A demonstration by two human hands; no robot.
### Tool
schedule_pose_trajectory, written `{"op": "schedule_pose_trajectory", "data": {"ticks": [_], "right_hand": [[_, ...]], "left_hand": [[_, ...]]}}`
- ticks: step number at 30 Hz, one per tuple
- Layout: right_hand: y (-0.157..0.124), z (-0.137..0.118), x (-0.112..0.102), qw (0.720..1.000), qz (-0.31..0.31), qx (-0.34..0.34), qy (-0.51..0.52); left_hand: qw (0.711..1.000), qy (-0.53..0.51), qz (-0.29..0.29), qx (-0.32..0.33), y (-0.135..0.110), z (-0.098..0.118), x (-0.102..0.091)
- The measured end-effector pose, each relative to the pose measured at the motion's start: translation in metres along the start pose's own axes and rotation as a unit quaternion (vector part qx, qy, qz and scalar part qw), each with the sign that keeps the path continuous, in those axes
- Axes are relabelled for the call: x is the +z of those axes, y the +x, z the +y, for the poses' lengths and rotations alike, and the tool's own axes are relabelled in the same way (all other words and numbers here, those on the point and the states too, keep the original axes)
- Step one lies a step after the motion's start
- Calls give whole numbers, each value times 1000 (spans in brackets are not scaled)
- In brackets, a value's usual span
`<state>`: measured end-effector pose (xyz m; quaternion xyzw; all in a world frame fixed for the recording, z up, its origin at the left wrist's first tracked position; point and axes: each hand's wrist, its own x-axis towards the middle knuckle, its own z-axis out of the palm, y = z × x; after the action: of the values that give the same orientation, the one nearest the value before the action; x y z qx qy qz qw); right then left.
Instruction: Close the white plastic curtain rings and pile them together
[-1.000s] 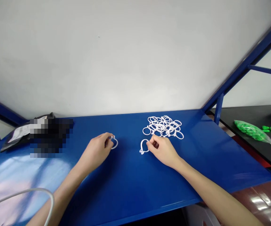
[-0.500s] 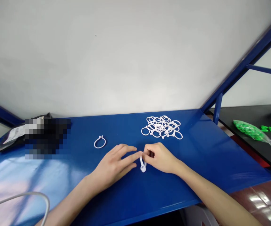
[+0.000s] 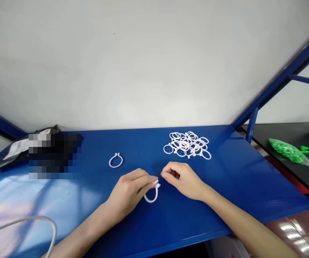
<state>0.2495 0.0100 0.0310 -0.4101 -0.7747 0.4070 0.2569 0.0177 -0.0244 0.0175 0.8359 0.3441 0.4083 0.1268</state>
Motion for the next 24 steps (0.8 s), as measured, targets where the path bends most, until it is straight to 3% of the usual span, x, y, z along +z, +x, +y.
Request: {"op": "schedule_pose_trajectory", "data": {"ticks": [3,6,12,18,24], "right_hand": [[-1,-1,-1,998,17,0,55],[-3,-3,2,997,2,4,81],[-2,0,13,997,2,34,67],[0,3,13,997,62,-15,35],[0,0,12,996,25,21,80]], "left_hand": [[995,21,24,-92,-1,-2,4],[990,30,29,-137,0,-2,7],[975,-50,-24,-214,4,3,9],[908,-221,-86,-345,4,4,10],[870,-323,-73,-366,1,3,13]]}}
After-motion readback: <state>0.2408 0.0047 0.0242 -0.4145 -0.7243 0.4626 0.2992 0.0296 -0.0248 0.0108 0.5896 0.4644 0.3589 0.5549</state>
